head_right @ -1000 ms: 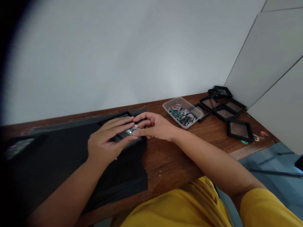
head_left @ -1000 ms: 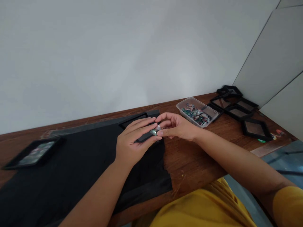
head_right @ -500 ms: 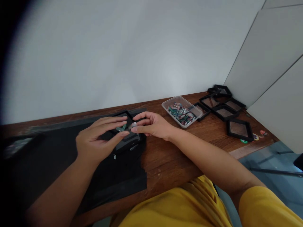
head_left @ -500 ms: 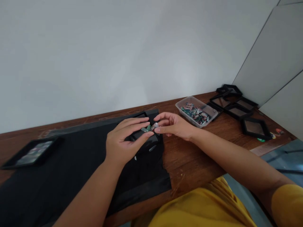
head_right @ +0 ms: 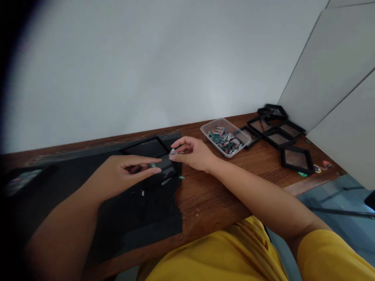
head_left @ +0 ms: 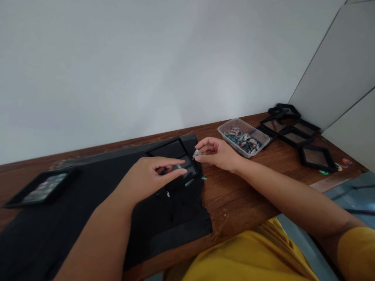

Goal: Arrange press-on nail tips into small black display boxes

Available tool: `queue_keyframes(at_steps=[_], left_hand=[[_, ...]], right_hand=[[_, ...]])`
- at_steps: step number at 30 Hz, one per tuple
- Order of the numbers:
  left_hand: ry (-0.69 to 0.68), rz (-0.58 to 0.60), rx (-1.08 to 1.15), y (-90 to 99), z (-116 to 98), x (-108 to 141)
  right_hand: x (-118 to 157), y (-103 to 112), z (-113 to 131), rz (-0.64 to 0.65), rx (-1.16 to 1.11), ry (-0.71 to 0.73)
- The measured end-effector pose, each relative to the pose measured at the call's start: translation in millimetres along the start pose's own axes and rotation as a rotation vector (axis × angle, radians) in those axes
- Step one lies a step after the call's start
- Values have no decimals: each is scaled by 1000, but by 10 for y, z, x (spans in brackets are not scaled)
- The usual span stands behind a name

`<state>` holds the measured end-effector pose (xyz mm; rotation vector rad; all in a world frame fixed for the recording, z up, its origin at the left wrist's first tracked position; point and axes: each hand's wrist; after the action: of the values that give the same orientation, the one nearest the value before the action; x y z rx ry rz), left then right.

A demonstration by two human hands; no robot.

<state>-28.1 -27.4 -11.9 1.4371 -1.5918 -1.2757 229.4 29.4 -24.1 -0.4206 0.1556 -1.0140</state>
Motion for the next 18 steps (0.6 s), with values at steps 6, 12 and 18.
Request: queue_keyframes(at_steps=[6,12,18], left_hand=[[66,123,-43,-84,192,-10],[158,136,-167,-123,323,-9],[113,85,-185,-147,364,10]], right_hand=[[13,-16,-25,30,20,25],[23,-18,-45,35,89,50],[29,-12,-30,15,245,78]])
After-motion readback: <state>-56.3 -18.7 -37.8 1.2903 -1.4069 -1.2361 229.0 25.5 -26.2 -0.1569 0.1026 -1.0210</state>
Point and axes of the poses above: each hand's wrist, its own x-axis away from the middle knuckle, its own y-axis out of the back of the hand, z = x × y, and after that the axes turned 15 degrees about -x, right-handed
